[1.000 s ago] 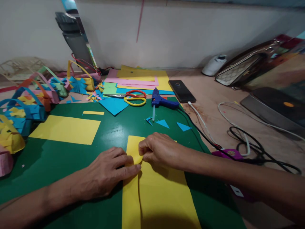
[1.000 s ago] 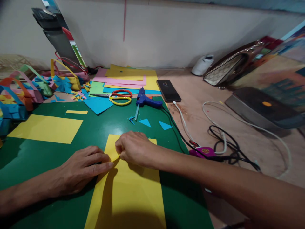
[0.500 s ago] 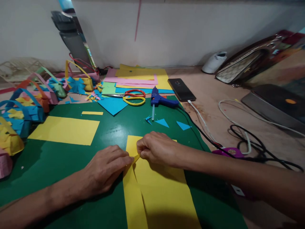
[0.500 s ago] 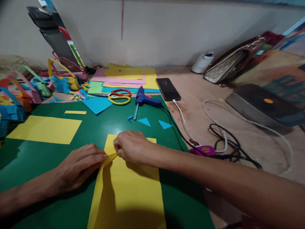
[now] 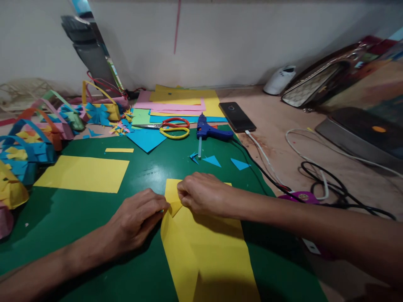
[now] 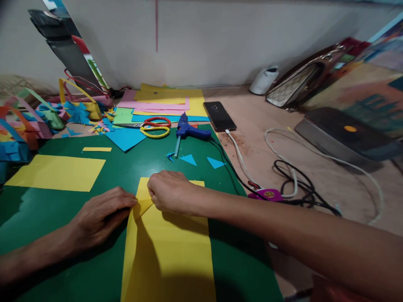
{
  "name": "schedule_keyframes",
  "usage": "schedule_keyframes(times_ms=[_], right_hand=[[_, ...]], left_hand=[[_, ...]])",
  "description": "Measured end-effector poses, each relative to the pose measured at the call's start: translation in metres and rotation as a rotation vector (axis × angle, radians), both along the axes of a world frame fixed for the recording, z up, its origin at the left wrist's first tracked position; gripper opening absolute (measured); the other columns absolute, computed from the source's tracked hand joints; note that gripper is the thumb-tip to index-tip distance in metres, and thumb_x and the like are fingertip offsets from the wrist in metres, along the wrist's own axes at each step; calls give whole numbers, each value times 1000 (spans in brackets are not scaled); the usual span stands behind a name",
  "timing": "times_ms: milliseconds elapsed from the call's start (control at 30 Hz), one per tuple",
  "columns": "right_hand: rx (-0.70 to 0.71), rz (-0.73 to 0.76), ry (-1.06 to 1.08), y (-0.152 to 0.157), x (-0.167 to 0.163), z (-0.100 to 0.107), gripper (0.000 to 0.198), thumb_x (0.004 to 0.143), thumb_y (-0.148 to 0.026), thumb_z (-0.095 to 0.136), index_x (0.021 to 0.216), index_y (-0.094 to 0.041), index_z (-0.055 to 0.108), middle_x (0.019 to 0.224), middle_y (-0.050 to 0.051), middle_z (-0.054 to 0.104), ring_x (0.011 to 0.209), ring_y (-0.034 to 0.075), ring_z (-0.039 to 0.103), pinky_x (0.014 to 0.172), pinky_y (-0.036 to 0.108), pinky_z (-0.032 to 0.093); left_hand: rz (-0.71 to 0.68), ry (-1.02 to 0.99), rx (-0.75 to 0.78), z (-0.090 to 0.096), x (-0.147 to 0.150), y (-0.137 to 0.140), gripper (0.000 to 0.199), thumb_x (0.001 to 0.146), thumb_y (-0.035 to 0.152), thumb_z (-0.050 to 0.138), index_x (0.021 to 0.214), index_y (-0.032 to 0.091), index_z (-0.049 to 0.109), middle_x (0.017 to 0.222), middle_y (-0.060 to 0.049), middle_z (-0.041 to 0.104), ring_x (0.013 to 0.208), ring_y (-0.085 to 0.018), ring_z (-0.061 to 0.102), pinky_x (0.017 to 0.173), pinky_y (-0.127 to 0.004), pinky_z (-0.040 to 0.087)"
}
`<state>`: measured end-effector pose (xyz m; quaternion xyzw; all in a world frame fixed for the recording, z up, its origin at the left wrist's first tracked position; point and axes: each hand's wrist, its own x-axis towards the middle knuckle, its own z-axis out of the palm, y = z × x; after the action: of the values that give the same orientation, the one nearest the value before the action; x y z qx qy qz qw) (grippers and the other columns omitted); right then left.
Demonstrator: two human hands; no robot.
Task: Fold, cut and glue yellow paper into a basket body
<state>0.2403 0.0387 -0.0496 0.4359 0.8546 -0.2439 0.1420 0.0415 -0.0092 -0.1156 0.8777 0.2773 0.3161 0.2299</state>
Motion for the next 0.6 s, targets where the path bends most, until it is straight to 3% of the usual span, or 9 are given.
schedule_keyframes(times_ms=[467, 600], right_hand=[[-34, -33, 40, 1, 1, -2, 6, 75, -20, 60, 74, -17, 65, 70, 4, 65, 65, 15, 55, 50, 25, 23], [-34, -40, 42, 1, 0, -2, 14, 76, -30, 66, 77, -16, 65, 71, 4, 65, 69, 17, 57, 51, 25, 25]], left_hand=[[39, 13, 3, 3, 1, 0, 17, 93, 11, 44, 104, 17, 55, 93, -8, 65, 80, -16, 60, 67, -27, 49], [56, 53, 1, 5, -1, 0, 16, 93, 11, 45, 102, 17, 56, 93, -8, 66, 82, -16, 62, 67, -26, 49]])
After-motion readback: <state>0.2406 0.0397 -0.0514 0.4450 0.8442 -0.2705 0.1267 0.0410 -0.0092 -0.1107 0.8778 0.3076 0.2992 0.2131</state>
